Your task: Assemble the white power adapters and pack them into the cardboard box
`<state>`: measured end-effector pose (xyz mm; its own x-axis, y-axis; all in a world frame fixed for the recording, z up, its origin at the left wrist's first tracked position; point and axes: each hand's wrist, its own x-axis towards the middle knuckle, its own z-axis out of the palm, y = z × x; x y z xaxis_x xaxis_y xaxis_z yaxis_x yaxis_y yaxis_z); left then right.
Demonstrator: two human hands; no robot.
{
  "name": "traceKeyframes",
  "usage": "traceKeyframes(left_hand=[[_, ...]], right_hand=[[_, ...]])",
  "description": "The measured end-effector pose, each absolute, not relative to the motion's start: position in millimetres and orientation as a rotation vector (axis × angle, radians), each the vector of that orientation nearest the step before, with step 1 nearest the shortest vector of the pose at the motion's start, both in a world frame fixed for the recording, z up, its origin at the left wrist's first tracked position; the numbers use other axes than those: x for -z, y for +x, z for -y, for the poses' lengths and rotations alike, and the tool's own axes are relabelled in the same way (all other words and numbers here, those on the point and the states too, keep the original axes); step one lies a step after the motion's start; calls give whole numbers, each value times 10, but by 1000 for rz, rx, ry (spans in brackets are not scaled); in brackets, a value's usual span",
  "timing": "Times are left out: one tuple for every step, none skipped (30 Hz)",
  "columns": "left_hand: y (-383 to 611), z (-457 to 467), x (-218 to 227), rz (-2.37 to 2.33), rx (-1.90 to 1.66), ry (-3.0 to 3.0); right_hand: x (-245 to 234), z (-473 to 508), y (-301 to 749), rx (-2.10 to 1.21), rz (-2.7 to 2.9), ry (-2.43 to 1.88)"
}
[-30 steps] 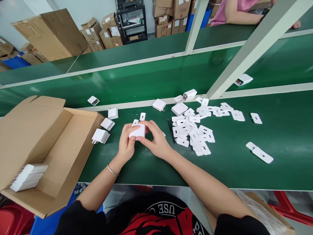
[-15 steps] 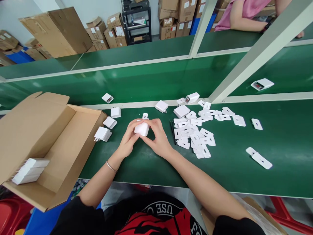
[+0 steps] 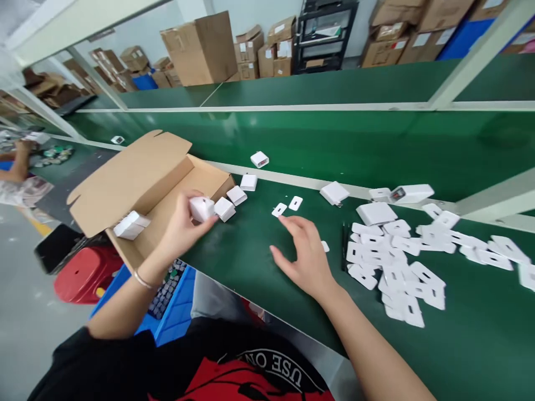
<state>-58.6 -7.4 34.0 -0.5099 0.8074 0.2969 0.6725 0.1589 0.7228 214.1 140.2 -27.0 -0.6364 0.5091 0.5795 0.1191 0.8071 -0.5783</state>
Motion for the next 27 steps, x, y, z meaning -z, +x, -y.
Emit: traceKeyframes(left_hand=[[-827, 159, -363, -2440, -1230, 1390], [-1073, 226, -358, -2575, -1198, 1299], [-1314, 273, -328, -2647, -1182, 1219], [-1538, 303, -274, -2675, -1201, 1143], [-1739, 318, -204, -2675, -1232, 1081], [-1908, 323, -122, -2658, -1244, 1052], [-2043, 323, -36, -2640, -1221, 1035], [-2143, 321, 47, -2630, -1184, 1029], [-2211, 322, 123, -2624, -1145, 1031], [-2251, 329, 187, -2626, -1109, 1036], [-2269, 344, 238, -2634, -1086, 1043], [-2272, 366, 273, -2642, -1073, 1052], [-2265, 397, 295, -2649, -1066, 1062], [-2253, 434, 304, -2652, -1057, 1072], [-2238, 476, 302, -2653, -1027, 1098], [-2223, 520, 293, -2649, -979, 1136], [-2211, 564, 277, -2642, -921, 1180], [-2203, 605, 257, -2629, -860, 1226], [-2200, 641, 233, -2613, -802, 1269], [-2204, 672, 207, -2595, -755, 1303], [-2214, 698, 178, -2575, -720, 1327], [-2231, 719, 149, -2556, -694, 1338], [-2255, 736, 119, -2537, -659, 1349], [-2283, 749, 91, -2519, -624, 1356], [-2316, 760, 65, -2503, -596, 1357], [-2349, 769, 44, -2489, -576, 1356], [-2381, 776, 28, -2481, -564, 1356]], right_hand=[[262, -1407, 2145, -641, 2183, -486], [260, -1410, 2146, -641, 2155, -506], [262, -1411, 2143, -643, 2132, -520], [268, -1410, 2138, -648, 2116, -531], [279, -1408, 2131, -656, 2110, -538], [293, -1407, 2123, -665, 2110, -544], [311, -1408, 2115, -674, 2115, -550], [330, -1413, 2108, -683, 2120, -556], [349, -1421, 2104, -691, 2125, -565], [366, -1432, 2101, -698, 2127, -575], [381, -1444, 2100, -703, 2125, -584], [392, -1457, 2101, -709, 2122, -593], [399, -1470, 2103, -712, 2119, -602], [404, -1480, 2106, -714, 2117, -612], [406, -1487, 2109, -716, 2119, -622], [406, -1491, 2111, -718, 2123, -632], [406, -1491, 2113, -723, 2132, -644], [406, -1489, 2114, -731, 2144, -657], [407, -1484, 2114, -742, 2158, -669], [409, -1478, 2114, -754, 2173, -680], [411, -1472, 2114, -766, 2188, -687], [414, -1467, 2114, -777, 2199, -690], [417, -1463, 2114, -788, 2208, -688], [420, -1461, 2114, -796, 2213, -686], [422, -1460, 2115, -802, 2217, -685], [424, -1461, 2117, -808, 2223, -686], [425, -1462, 2118, -813, 2230, -689]])
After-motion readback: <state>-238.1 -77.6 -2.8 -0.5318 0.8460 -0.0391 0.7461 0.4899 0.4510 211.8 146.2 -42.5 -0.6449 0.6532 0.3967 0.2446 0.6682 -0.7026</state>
